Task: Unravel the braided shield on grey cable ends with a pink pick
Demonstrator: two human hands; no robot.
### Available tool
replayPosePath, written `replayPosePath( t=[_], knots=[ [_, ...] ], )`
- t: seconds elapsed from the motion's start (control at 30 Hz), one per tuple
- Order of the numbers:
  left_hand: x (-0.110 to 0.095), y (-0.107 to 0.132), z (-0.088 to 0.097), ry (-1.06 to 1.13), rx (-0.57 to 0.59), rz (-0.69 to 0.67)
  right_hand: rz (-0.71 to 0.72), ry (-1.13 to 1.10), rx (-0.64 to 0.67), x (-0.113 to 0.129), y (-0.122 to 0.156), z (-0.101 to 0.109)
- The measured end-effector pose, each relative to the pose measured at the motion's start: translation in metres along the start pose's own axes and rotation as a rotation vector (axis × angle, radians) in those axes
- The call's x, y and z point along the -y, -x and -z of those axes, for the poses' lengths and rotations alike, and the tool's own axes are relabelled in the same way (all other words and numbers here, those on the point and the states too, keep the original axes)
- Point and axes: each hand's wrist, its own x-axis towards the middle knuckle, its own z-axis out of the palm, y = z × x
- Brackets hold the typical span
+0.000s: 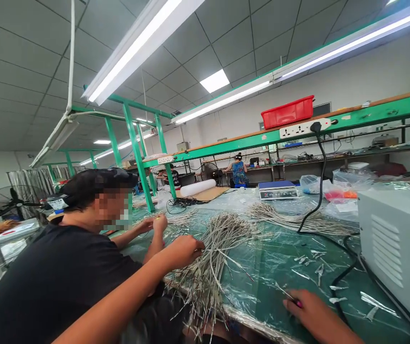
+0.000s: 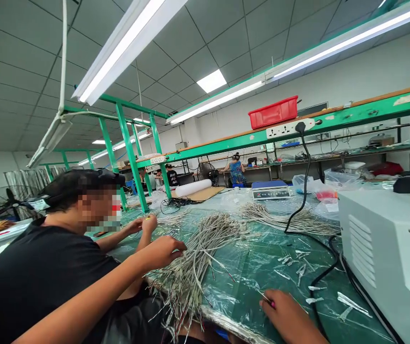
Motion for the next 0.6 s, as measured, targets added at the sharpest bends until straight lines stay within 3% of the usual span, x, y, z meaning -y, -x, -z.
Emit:
replayPosePath(
  t=[0.17, 0.3, 0.43, 0.6],
  knots=[
    [-0.013, -0.036, -0.009, -0.003, 0.063, -0.005, 0.054, 0.082, 0.054, 0.002, -0.044, 0.033],
    [-0.029, -0.091, -0.02, -0.01, 0.092, -0.043, 0.049, 0.155, 0.121, -0.005, -0.068, 0.037],
    [-0.053, -0.178, -0.044, -0.009, 0.106, -0.102, 0.016, 0.17, 0.134, -0.013, -0.075, 0.025],
    [-0.099, -0.301, -0.09, 0.009, 0.097, -0.125, 0.028, 0.152, 0.131, -0.018, -0.075, 0.024]
  ],
)
